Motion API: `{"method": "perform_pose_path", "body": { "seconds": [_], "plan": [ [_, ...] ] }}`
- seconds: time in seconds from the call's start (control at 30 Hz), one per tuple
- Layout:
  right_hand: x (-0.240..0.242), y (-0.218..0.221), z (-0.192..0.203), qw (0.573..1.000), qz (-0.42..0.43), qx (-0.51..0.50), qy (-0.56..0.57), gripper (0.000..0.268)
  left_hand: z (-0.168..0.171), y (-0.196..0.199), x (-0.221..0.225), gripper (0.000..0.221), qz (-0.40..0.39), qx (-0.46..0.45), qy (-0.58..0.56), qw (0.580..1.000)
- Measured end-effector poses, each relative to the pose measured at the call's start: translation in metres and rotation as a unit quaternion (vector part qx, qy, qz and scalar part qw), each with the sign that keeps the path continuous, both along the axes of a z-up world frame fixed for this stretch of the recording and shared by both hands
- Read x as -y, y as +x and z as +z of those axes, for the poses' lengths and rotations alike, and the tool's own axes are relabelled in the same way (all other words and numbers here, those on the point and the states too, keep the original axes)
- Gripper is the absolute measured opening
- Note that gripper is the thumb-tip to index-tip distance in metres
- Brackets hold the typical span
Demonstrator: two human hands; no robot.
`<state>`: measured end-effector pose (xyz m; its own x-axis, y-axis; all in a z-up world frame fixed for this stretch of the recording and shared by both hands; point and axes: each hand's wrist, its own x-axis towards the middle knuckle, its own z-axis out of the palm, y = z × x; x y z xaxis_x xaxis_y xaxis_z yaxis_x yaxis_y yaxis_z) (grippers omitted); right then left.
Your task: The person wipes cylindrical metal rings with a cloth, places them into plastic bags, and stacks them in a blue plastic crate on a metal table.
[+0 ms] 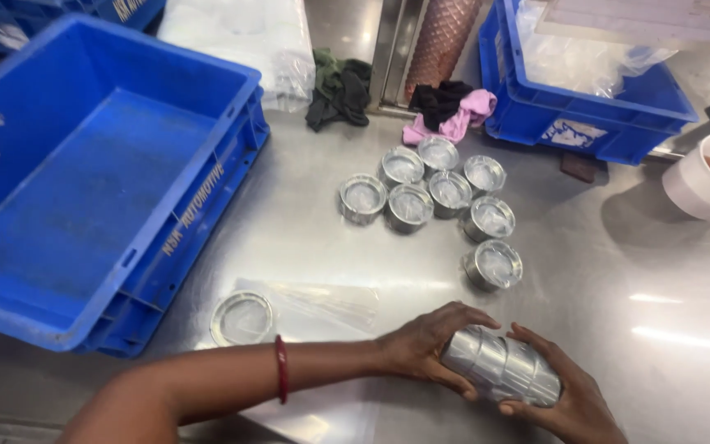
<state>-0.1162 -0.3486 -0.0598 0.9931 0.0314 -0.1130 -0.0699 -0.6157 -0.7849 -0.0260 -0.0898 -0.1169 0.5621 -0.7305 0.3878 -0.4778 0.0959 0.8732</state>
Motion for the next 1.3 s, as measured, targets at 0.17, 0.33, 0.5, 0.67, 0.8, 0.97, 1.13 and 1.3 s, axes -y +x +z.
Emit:
{"method": "perform_pose_path", "body": {
  "seconds": [0.17,0.33,0.5,0.67,0.8,0.97,1.13,1.3],
  "plan": [
    [-0.038,-0.019,0.014,0.982,0.040,-0.007,-0.183,0.111,0.038,-0.003,-0.001,0.115,-0.028,0.077,0.137,0.987],
    [-0.054,-0.022,-0.014,0.954,0.056,0.168,-0.241,0.101,0.046,-0.022,-0.009,0.083,0.031,0.250,0.268,0.930],
    [-0.119,0.010,0.018,0.938,0.097,0.252,-0.217,0.102,0.084,-0.024,-0.082,0.067,0.148,0.293,0.242,0.913],
    [-0.238,0.057,0.076,0.897,0.183,0.367,-0.164,0.102,0.158,-0.025,-0.205,0.052,0.270,0.359,0.284,0.847],
    [-0.344,0.090,0.107,0.824,0.273,0.488,-0.090,0.097,0.200,-0.031,-0.303,0.070,0.355,0.395,0.391,0.752],
    [-0.449,0.114,0.121,0.787,0.322,0.526,-0.027,0.092,0.246,-0.051,-0.398,0.074,0.371,0.339,0.437,0.746],
    [-0.499,0.130,0.111,0.803,0.368,0.468,-0.035,0.094,0.244,-0.036,-0.453,0.084,0.360,0.153,0.481,0.785],
    [-0.499,0.143,0.091,0.871,0.400,0.255,-0.130,0.099,0.184,0.014,-0.477,0.097,0.214,0.053,0.407,0.886]
  ]
}}
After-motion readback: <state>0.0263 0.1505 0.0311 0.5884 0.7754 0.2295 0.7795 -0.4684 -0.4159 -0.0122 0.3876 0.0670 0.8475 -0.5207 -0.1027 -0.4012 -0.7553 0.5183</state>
